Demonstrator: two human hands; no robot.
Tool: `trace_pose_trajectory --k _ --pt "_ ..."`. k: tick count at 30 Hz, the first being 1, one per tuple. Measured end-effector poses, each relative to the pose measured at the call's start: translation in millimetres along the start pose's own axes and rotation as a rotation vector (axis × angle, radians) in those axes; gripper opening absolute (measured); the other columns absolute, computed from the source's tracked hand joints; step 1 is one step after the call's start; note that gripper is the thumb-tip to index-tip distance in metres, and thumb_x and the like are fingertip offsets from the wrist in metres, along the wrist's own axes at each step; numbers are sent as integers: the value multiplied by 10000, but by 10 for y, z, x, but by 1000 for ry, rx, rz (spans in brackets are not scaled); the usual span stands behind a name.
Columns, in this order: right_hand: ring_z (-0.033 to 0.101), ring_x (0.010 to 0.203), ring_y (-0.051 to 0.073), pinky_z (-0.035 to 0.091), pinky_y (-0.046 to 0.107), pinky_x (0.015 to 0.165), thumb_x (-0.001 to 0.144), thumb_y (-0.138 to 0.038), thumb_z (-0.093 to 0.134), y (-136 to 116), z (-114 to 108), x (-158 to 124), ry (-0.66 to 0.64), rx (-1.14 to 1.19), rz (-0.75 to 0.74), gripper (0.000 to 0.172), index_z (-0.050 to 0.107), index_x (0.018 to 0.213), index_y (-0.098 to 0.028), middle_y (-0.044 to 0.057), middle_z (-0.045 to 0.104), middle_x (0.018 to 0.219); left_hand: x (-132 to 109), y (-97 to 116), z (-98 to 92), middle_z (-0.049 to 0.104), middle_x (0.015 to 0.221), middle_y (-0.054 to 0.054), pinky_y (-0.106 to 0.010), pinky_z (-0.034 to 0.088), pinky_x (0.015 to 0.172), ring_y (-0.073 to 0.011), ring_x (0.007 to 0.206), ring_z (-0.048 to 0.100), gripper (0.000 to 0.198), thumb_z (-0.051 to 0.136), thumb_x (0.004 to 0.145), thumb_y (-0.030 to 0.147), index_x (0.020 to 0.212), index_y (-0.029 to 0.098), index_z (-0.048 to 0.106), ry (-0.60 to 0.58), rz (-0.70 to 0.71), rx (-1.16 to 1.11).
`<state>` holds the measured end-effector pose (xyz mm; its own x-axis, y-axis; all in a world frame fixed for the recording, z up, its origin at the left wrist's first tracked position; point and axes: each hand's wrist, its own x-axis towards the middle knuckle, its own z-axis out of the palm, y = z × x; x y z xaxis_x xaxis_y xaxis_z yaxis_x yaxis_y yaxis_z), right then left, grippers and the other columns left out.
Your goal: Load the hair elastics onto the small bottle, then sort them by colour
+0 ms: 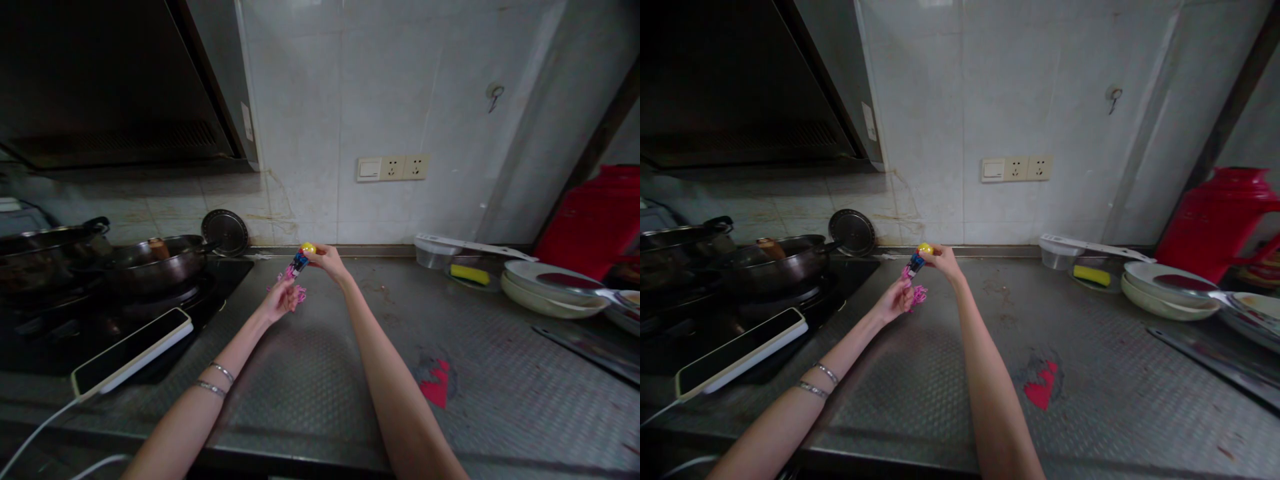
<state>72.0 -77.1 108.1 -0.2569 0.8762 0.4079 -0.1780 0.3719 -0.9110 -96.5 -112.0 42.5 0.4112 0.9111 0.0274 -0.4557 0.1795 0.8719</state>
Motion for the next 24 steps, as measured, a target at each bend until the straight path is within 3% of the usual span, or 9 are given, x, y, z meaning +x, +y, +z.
trace_pose_trajectory --k 7,15,20,24 --pt "587 734 146 510 277 667 608 -397 665 111 -44 23 86 -41 39 390 656 890 -127 51 647 820 28 -42 11 546 457 26 -164 383 317 -93 320 502 198 643 714 269 803 129 535 208 184 188" --pt "582 685 131 506 263 632 587 -416 671 186 9 82 130 -45 29 395 648 849 -122 49 638 797 56 -52 -16 573 452 -9 -198 433 353 -117 342 529 227 692 644 313 705 108 613 426 337 396" --pt "580 677 123 504 251 623 593 -412 669 194 -4 79 132 -58 12 386 649 849 -125 43 641 790 58 -48 -22 576 476 -8 -195 438 345 -127 366 549 219 684 659 302 742 112 611 411 351 418" --pt "581 673 115 497 238 626 595 -394 677 109 -41 66 127 -85 -16 375 655 855 -125 42 646 788 36 6 -50 619 562 -49 -206 449 350 -161 443 598 151 646 704 209 793 104 584 206 142 269"
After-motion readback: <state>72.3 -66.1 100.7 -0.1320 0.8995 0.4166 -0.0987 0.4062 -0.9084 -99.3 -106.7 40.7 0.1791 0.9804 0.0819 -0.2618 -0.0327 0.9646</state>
